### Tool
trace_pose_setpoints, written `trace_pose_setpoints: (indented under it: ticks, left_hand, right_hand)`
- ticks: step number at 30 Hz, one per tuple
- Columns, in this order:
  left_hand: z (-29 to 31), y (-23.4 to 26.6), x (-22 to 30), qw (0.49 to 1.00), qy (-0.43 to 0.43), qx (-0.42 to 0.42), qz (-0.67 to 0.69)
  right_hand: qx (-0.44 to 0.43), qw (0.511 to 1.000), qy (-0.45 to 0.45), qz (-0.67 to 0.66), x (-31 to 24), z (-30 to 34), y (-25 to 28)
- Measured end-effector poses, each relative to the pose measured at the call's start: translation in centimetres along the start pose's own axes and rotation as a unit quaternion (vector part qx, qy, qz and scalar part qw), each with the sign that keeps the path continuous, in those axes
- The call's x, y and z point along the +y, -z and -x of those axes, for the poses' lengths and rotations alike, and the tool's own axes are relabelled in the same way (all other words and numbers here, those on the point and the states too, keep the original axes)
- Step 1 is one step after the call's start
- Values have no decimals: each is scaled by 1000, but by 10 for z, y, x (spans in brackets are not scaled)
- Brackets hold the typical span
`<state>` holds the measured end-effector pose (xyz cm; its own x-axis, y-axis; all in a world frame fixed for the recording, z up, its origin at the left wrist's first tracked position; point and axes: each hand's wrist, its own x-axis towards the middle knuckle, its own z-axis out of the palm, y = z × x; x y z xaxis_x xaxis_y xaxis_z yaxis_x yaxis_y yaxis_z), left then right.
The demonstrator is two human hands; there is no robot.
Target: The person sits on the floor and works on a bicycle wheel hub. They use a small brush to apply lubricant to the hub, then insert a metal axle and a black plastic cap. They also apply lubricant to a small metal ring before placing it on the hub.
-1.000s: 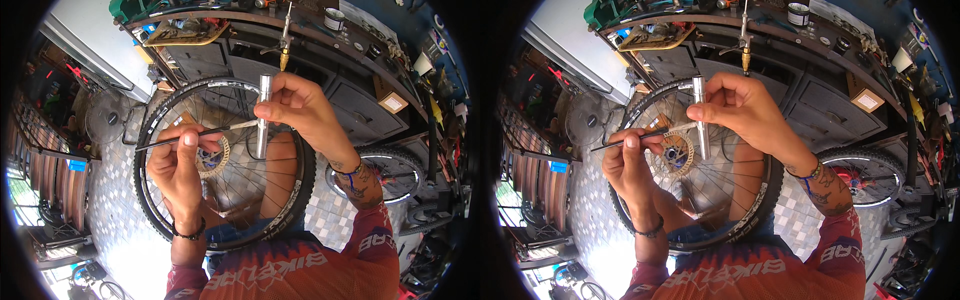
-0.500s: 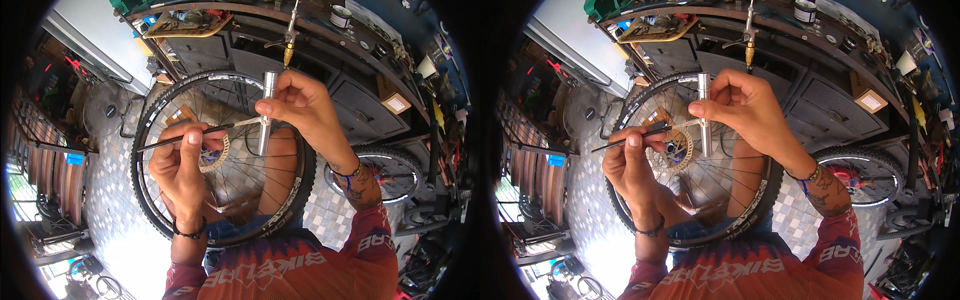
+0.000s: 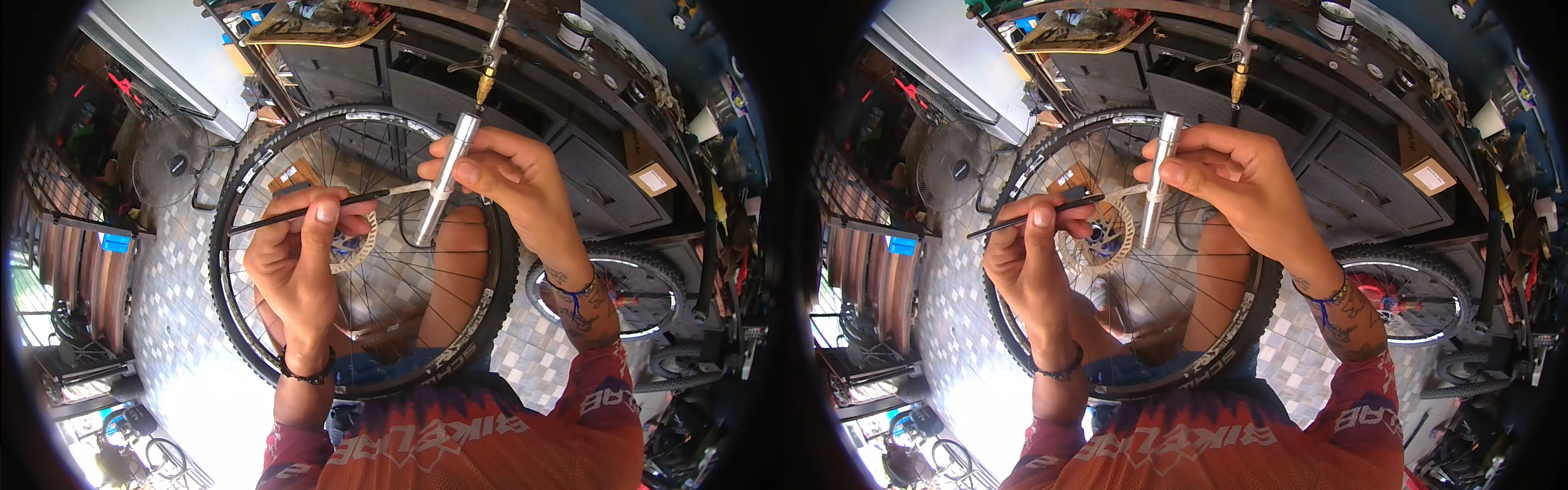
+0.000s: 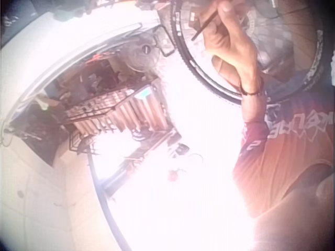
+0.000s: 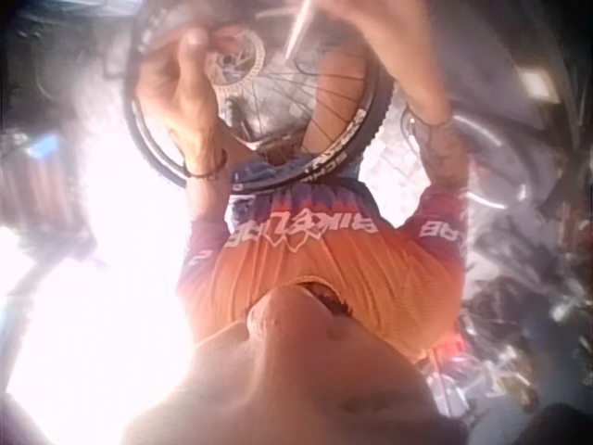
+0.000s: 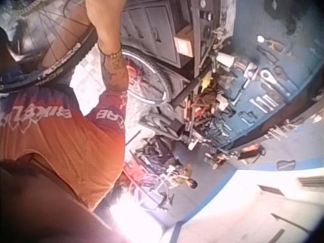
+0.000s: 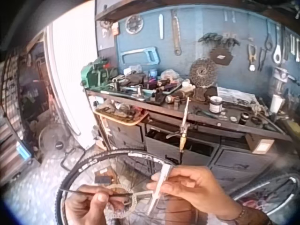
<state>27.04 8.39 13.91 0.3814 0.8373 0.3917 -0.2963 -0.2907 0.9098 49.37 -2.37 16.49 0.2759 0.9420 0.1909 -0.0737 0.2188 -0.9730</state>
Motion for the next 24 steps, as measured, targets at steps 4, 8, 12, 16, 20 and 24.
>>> trace_pose_setpoints:
  ticks: [4,8,12,16,20,24]
  left_hand:
    - [0,-2,4,1000,-2,-7,1]
    - [4,-2,5,1000,-19,-22,13]
    - [8,-3,3,999,10,-28,38]
    - [3,2,1,999,21,-13,35]
    - [3,4,-1,1000,8,-5,12]
    - [5,1,1,1000,-19,-1,-7]
  right_hand:
    - [16,999,28,-18,8,0,-3]
    - [16,1000,15,16,11,0,0]
    - [16,1000,10,15,16,1,1]
    - [-1,1000,-2,15,14,1,3]
    - [-6,1000,23,-19,14,3,1]
    - [3,1000,19,-11,14,3,2]
